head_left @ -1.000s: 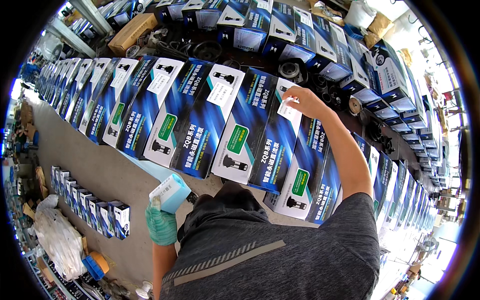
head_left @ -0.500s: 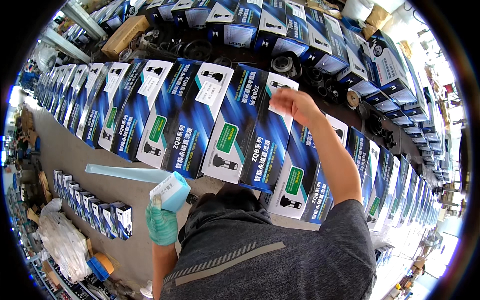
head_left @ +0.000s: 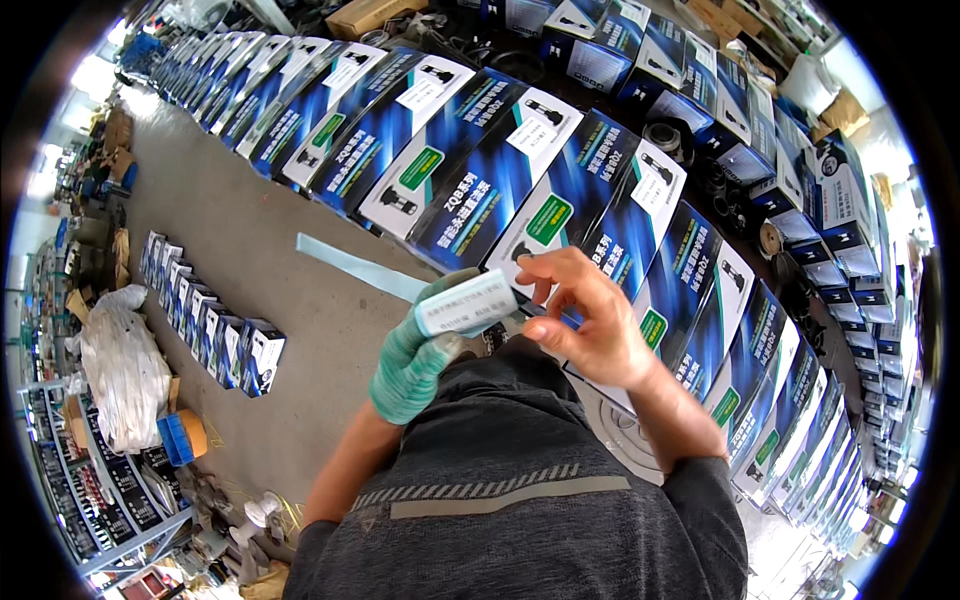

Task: The person stands in a warehouse aisle and applies white labels to a row of blue and white product boxes. They hold a roll of labels in their left hand and use their right hand to peel and stick each label onto the top surface of the boxes. The person moves along the row, repeating the process for multiple boxes.

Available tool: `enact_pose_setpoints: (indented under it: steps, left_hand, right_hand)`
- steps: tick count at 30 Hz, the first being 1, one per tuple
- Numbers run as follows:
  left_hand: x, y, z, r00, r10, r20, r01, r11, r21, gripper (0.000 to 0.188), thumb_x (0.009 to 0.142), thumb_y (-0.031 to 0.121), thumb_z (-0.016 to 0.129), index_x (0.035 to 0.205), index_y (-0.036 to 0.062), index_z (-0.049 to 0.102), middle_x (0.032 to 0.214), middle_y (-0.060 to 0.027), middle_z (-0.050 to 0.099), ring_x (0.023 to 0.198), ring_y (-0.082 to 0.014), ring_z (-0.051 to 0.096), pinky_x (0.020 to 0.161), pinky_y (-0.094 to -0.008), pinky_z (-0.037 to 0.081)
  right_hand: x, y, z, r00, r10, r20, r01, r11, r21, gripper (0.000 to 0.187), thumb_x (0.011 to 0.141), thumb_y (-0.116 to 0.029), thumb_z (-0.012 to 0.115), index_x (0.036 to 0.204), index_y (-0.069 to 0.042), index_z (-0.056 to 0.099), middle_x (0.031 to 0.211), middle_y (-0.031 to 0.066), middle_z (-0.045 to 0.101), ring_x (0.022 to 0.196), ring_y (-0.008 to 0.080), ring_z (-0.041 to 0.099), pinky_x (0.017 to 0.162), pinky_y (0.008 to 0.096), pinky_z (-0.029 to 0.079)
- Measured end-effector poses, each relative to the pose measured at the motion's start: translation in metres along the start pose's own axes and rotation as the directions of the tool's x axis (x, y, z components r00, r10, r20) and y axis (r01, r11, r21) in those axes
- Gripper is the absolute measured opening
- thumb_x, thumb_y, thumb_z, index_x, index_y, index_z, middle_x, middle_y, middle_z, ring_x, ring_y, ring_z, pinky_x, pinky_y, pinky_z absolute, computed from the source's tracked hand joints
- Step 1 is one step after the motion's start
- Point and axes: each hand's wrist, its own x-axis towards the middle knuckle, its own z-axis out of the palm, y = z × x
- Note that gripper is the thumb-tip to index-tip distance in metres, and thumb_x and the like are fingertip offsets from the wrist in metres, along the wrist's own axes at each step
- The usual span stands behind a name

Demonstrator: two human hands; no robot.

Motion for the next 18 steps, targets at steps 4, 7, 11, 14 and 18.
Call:
enact_pose_setpoints:
  steps: [4, 7, 11, 14, 18]
  left_hand:
    - [-0.033, -0.002, 0.0, 0.995, 0.077, 0.07, -0.082, 0.993, 0.084, 0.05, 0.105, 0.018, 0.064, 0.15, -0.0021, 0.054, 0.158, -0.015, 0.049, 0.135, -0.0226, 0.057, 0.114, -0.0378, 0.045]
    - [-0.062, -0.005, 0.006, 0.995, 0.074, 0.067, -0.08, 0.993, 0.091, 0.052, 0.107, 0.023, 0.062, 0.152, 0.0001, 0.051, 0.156, -0.0163, 0.05, 0.133, -0.0246, 0.058, 0.112, -0.0374, 0.047]
    - [-0.091, -0.029, 0.013, 0.971, 0.221, 0.094, -0.234, 0.96, 0.156, 0.052, 0.107, 0.027, 0.062, 0.151, 0.0002, 0.052, 0.156, -0.0178, 0.05, 0.133, -0.0263, 0.059, 0.111, -0.0374, 0.047]
    - [-0.115, -0.045, 0.025, 0.977, 0.202, 0.071, -0.21, 0.967, 0.142, 0.052, 0.107, 0.028, 0.063, 0.151, 0.0002, 0.053, 0.154, -0.0183, 0.052, 0.133, -0.0264, 0.059, 0.112, -0.0382, 0.046]
    - [-0.148, -0.055, 0.036, 0.997, -0.028, 0.073, 0.019, 0.992, 0.128, 0.05, 0.106, 0.023, 0.063, 0.149, -0.001, 0.054, 0.146, -0.0157, 0.061, 0.133, -0.0238, 0.06, 0.112, -0.0386, 0.046]
  right_hand:
    - [-0.024, -0.024, 0.036, 0.992, 0.129, -0.014, -0.129, 0.99, -0.059, 0.051, 0.093, -0.005, 0.08, 0.14, -0.007, 0.062, 0.091, 0.003, 0.068, 0.071, 0.0096, 0.06, 0.061, 0.026, 0.05]
    - [-0.042, -0.045, 0.051, 0.966, 0.259, -0.03, -0.258, 0.966, 0.022, 0.043, 0.095, -0.004, 0.077, 0.136, -0.004, 0.064, 0.094, 0.0049, 0.072, 0.072, 0.008, 0.065, 0.064, 0.0257, 0.054]
    - [-0.072, -0.064, 0.058, 0.939, 0.344, -0.002, -0.344, 0.939, -0.004, 0.034, 0.097, -0.003, 0.075, 0.13, -0.003, 0.068, 0.1, 0.0071, 0.076, 0.077, 0.0081, 0.069, 0.068, 0.0253, 0.057]
    - [-0.096, -0.072, 0.06, 0.955, 0.295, -0.019, -0.296, 0.948, -0.118, 0.026, 0.096, -0.001, 0.075, 0.121, -0.001, 0.071, 0.099, 0.0092, 0.077, 0.08, 0.0112, 0.073, 0.069, 0.0264, 0.058]
    - [-0.122, -0.08, 0.059, 0.992, 0.118, -0.032, -0.122, 0.969, -0.213, 0.02, 0.092, 0.005, 0.075, 0.112, 0.0, 0.073, 0.1, 0.0118, 0.075, 0.084, 0.0205, 0.075, 0.07, 0.0309, 0.059]
